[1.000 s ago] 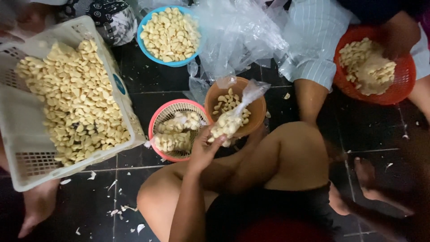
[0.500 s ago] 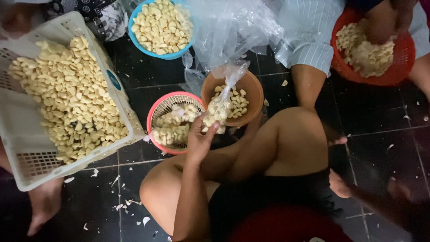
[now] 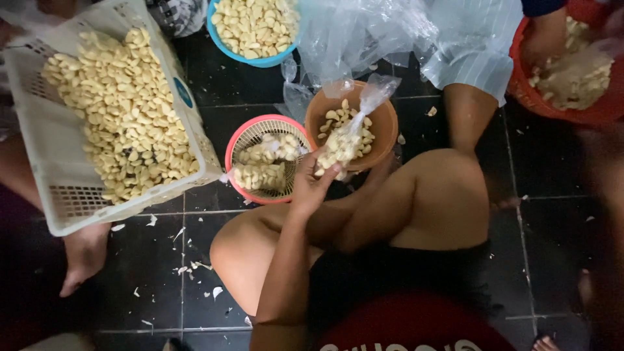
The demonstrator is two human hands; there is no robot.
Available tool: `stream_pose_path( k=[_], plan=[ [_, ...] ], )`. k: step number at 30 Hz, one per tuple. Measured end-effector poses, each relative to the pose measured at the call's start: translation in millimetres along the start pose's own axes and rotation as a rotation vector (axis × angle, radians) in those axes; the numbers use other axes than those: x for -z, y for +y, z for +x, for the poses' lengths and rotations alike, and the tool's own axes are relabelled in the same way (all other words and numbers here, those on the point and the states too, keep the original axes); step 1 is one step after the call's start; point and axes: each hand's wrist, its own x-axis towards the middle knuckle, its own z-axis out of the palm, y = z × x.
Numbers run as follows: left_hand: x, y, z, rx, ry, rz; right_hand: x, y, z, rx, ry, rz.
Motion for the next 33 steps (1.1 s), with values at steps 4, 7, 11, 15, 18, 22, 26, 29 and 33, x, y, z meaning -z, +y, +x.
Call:
stream_pose_path(
  k=[4,7,11,15,18,22,26,29,33],
  plan=[
    [-9,-10,-3,-0.034,0.018,0.048,-55,-264,47,-0.047,-0.249,0.529],
    [-9,0,-2,-0.144,0.091,0.054,-137,-314,78,0.039,-0.097,0.516],
    [-7,-15,4,-0.17,0.096,0.174,-167,-339,105,0.031,-0.071,0.81],
    [-10,-11,11,-0.072,0.068,0.252,-178,-342,113,-0.172,-0.026,1.076],
    [-15,-19,19,-0.02,0.021,0.237,-187,-331,120,-0.316,0.015,1.25],
    [-16,8,24,-0.014,-0.07,0.228,-187,-315,130,-0.419,0.069,1.381],
    [-18,14,22,0.086,-0.115,0.175,-179,-301,140,-0.401,0.101,1.491],
    [-19,15,21,0.119,-0.123,0.092,-173,-306,138,-0.309,0.055,1.545],
    [-16,42,21,0.441,-0.141,-0.178,-161,-302,126,-0.076,-0.364,1.288]
  ],
)
